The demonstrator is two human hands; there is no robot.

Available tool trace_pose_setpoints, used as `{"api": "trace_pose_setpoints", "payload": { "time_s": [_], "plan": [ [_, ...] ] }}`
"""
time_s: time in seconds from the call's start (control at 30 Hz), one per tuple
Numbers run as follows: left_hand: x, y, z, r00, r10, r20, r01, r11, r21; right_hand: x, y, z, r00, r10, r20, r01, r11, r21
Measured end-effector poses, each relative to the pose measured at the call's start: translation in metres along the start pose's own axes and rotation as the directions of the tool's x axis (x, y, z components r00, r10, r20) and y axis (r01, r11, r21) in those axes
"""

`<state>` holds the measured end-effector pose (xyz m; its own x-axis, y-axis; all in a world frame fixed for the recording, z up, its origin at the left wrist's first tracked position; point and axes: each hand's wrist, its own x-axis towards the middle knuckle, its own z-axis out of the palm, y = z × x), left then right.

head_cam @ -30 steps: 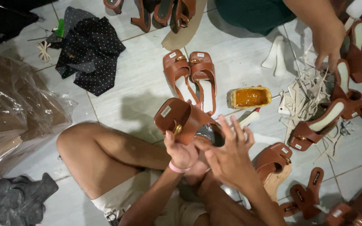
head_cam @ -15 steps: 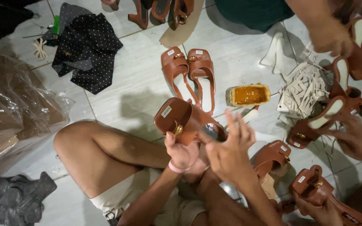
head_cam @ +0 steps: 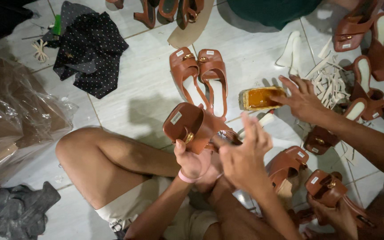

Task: The person applies adhesive to the sole of a brown slide sandal using a brush, then inserts a white insole and presses it into place. The person repeats this process on a second sandal, handling each shoe one at a time.

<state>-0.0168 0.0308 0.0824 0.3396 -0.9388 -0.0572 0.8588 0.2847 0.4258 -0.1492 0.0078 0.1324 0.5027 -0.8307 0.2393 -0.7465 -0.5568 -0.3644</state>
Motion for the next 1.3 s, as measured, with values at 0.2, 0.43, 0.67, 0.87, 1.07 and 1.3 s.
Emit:
{"api": "trace_pose_setpoints", "payload": {
  "time_s": [0.2, 0.43, 0.67, 0.87, 1.07, 1.3],
  "plan": [
    [0.003, -0.002, 0.004, 0.998, 0.027, -0.052, -0.026, 1.0, 0.017, -0.001, 0.004, -0.007, 1.0, -0.003, 0.012, 0.003, 1.0, -0.003],
    [0.002, 0.004, -0.003, 0.987, -0.131, 0.097, 0.137, 0.988, -0.065, -0.006, 0.002, -0.007, 1.0, 0.022, 0.021, -0.021, 0.999, -0.046],
    [-0.001, 0.004, -0.008, 0.985, -0.147, 0.089, 0.152, 0.987, -0.055, -0.007, 0.001, -0.009, 0.999, 0.035, -0.007, -0.035, 0.998, -0.043],
    [0.003, 0.009, -0.012, 0.985, -0.159, 0.063, 0.157, 0.987, 0.042, -0.003, -0.001, -0.005, 0.996, -0.083, 0.037, 0.083, 0.997, -0.004],
    [-0.001, 0.006, -0.01, 0.961, -0.278, -0.002, 0.276, 0.954, -0.114, -0.004, -0.01, -0.004, 0.996, -0.086, -0.014, 0.085, 0.995, -0.051],
    [0.002, 0.0, -0.028, 0.977, -0.195, 0.081, 0.189, 0.979, 0.076, -0.003, -0.006, 0.002, 1.0, 0.009, -0.008, -0.009, 1.0, 0.012]
  ]
}}
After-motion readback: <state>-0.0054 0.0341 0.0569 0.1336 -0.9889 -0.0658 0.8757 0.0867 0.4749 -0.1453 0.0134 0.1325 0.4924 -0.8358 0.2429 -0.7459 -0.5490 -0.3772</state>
